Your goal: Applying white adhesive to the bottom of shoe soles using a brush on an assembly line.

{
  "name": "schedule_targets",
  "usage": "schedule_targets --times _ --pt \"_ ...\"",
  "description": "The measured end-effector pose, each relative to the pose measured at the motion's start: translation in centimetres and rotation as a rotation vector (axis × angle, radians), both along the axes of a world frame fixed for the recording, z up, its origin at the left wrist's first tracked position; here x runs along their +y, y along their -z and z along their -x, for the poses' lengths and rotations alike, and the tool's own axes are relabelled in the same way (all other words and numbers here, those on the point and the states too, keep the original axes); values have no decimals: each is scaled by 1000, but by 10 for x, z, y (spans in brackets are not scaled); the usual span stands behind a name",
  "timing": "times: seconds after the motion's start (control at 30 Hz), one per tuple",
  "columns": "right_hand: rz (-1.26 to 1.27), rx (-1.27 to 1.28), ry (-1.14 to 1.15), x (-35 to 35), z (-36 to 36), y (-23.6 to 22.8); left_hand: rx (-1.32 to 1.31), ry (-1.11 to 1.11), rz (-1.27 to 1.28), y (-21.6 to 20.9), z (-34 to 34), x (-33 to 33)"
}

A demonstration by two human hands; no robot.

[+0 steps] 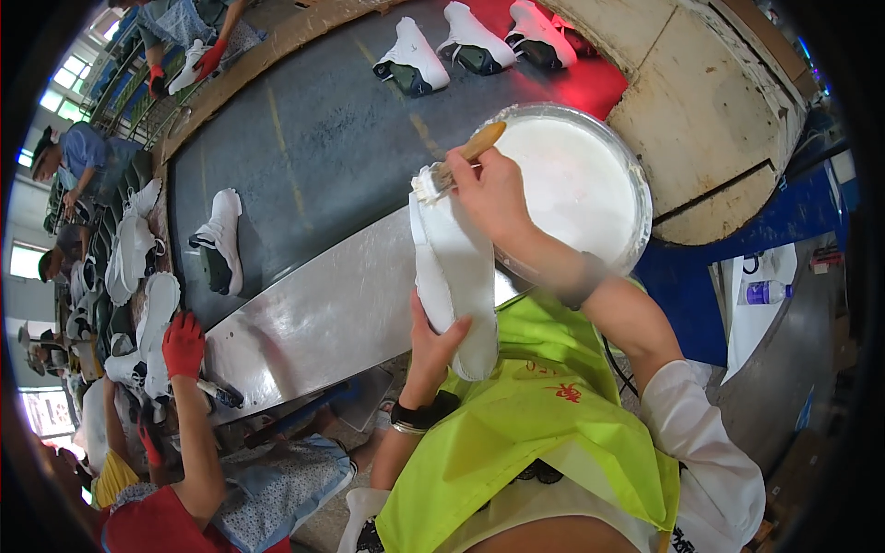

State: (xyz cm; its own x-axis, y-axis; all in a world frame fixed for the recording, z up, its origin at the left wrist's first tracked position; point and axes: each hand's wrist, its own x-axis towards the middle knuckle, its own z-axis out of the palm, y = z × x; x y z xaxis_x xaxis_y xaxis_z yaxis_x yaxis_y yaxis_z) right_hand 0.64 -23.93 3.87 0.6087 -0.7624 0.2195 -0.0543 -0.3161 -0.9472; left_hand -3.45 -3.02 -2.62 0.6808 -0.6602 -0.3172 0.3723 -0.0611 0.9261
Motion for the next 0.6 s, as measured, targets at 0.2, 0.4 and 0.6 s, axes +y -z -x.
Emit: schedule_targets --times 0.2,0.4,0.6 --pt "-6 144 -203 27 43 -26 39 -48 40 9 -3 -4" --pt "191 7 -178 11 26 -28 25 -81 24 7 1 -7" --pt "175 25 -396 5 12 -37 -3 -114 5 11 5 -7"
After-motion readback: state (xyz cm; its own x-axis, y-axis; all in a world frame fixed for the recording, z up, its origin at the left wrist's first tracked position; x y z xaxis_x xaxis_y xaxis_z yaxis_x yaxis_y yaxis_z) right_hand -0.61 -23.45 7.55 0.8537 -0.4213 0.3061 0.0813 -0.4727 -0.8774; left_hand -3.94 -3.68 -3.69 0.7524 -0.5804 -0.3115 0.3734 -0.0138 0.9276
